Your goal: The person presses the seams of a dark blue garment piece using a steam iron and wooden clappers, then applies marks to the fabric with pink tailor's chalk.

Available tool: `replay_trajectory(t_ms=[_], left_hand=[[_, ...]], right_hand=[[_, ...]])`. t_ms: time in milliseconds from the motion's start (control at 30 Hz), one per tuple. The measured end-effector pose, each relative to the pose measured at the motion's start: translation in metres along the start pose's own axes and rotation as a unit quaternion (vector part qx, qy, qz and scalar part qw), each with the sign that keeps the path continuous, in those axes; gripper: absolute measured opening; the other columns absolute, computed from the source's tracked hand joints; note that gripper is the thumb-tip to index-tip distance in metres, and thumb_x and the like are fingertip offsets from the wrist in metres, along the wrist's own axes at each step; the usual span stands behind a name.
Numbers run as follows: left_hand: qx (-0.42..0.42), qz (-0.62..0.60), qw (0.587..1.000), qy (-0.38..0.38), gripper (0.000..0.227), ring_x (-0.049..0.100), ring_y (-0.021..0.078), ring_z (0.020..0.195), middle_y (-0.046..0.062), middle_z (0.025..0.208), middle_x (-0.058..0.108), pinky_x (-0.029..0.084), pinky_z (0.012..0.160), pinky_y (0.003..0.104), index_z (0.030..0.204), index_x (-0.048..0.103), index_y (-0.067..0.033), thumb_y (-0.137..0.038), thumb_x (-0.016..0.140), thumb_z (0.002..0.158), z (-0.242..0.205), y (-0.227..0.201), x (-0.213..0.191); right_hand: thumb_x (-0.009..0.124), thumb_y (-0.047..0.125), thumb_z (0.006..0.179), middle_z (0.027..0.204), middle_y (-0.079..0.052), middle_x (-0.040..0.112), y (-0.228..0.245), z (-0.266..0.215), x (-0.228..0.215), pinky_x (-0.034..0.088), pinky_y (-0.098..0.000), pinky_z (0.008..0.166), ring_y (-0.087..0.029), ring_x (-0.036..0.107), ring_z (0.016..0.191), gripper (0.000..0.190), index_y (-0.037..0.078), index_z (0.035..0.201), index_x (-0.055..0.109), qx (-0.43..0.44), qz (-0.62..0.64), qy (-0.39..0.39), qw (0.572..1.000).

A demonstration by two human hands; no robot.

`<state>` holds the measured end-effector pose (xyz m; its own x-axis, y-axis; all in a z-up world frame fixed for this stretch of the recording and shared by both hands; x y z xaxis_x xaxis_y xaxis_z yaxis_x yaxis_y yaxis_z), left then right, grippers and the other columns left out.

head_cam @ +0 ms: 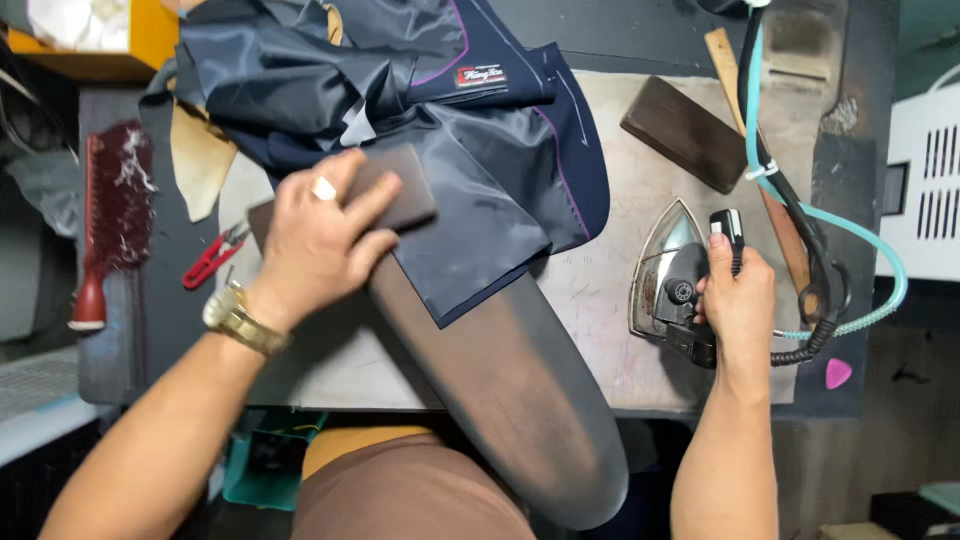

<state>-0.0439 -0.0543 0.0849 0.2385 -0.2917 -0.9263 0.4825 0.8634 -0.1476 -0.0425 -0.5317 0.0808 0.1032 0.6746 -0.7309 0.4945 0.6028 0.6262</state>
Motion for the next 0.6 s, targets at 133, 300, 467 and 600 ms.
replay_trajectory(t_ms=[133, 300, 467, 600], left_hand=[[-0.037, -0.022, 0.999, -0.009, 0.057, 0.053, 0.0356, 0.133, 0.019, 0.144, 0.055, 0.039, 0.101, 0.049, 0.144, 0.061, -0.0225, -0.049, 0.068, 0.094, -0.011, -0.024, -0.006], [0.060, -0.184, 0.980, 0.052, 0.040, 0.059, 0.0393, 0.117, 0.024, 0.131, 0.058, 0.043, 0.096, 0.055, 0.124, 0.060, -0.0144, -0.029, 0.072, 0.088, -0.029, -0.134, -0.046], [-0.087, -0.302, 0.949, 0.032, 0.032, 0.055, 0.0364, 0.093, 0.019, 0.109, 0.057, 0.042, 0.082, 0.051, 0.115, 0.063, -0.0096, -0.036, 0.066, 0.097, -0.074, -0.156, -0.049], [-0.306, -0.121, 0.941, -0.080, 0.045, 0.059, 0.0492, 0.116, 0.030, 0.134, 0.058, 0.049, 0.096, 0.060, 0.128, 0.062, -0.0020, -0.028, 0.068, 0.092, -0.162, -0.107, -0.009]], right_hand=[[0.057, 0.036, 0.120, 0.059, -0.015, 0.058, -0.001, 0.022, 0.005, 0.050, -0.0359, 0.033, -0.024, 0.058, 0.040, 0.049, -0.004, 0.093, 0.061, -0.036, 0.004, 0.011, 0.999], [0.052, 0.040, 0.118, 0.065, -0.008, 0.056, 0.030, 0.043, 0.005, 0.048, -0.0325, 0.037, -0.015, 0.050, 0.044, 0.042, 0.006, 0.094, 0.052, 0.009, 0.006, 0.030, 0.999], [0.051, 0.040, 0.120, 0.068, -0.010, 0.058, 0.029, 0.066, 0.007, 0.048, -0.0335, 0.037, -0.016, 0.051, 0.045, 0.041, 0.002, 0.105, 0.059, -0.030, -0.021, 0.043, 0.998], [0.055, 0.041, 0.121, 0.069, -0.009, 0.059, 0.024, 0.073, 0.008, 0.048, -0.0319, 0.036, -0.015, 0.053, 0.047, 0.038, 0.004, 0.112, 0.062, -0.044, -0.007, 0.035, 0.998]])
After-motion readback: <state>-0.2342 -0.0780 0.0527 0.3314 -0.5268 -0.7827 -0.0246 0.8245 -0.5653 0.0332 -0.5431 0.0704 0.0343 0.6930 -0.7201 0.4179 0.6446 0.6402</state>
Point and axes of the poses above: each hand's wrist, its own z-axis towards the middle knuckle, its own x-axis out of the palm, y = z × x, the point moved 2 cm from there along z, towards the middle knuckle
